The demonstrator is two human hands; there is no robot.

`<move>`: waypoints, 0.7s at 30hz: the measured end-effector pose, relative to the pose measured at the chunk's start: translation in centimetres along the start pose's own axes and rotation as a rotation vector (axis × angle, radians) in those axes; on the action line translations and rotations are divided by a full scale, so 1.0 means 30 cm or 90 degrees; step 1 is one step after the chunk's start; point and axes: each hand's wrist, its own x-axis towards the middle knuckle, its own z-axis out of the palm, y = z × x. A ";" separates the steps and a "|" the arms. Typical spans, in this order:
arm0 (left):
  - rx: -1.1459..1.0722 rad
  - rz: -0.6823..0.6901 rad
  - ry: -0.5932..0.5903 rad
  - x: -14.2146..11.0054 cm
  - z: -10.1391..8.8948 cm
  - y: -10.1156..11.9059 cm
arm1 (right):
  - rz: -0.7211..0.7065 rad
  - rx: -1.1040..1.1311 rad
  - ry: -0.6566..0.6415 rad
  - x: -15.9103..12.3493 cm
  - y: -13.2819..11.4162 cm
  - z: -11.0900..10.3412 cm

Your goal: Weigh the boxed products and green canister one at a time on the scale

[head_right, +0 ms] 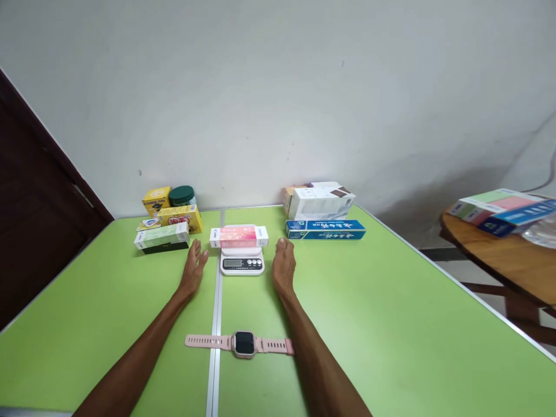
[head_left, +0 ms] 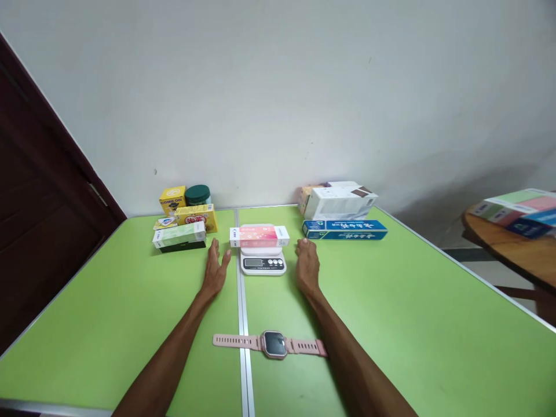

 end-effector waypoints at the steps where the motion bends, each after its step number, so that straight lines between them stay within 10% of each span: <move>1: 0.001 0.004 0.000 -0.002 -0.004 -0.002 | 0.003 0.005 -0.004 0.000 -0.001 -0.003; 14: 0.117 0.060 -0.083 -0.048 0.072 0.069 | -0.044 0.054 -0.136 -0.031 -0.087 -0.015; 21: 0.110 0.133 -0.152 -0.120 0.218 0.192 | -0.031 0.026 -0.031 0.004 -0.149 -0.221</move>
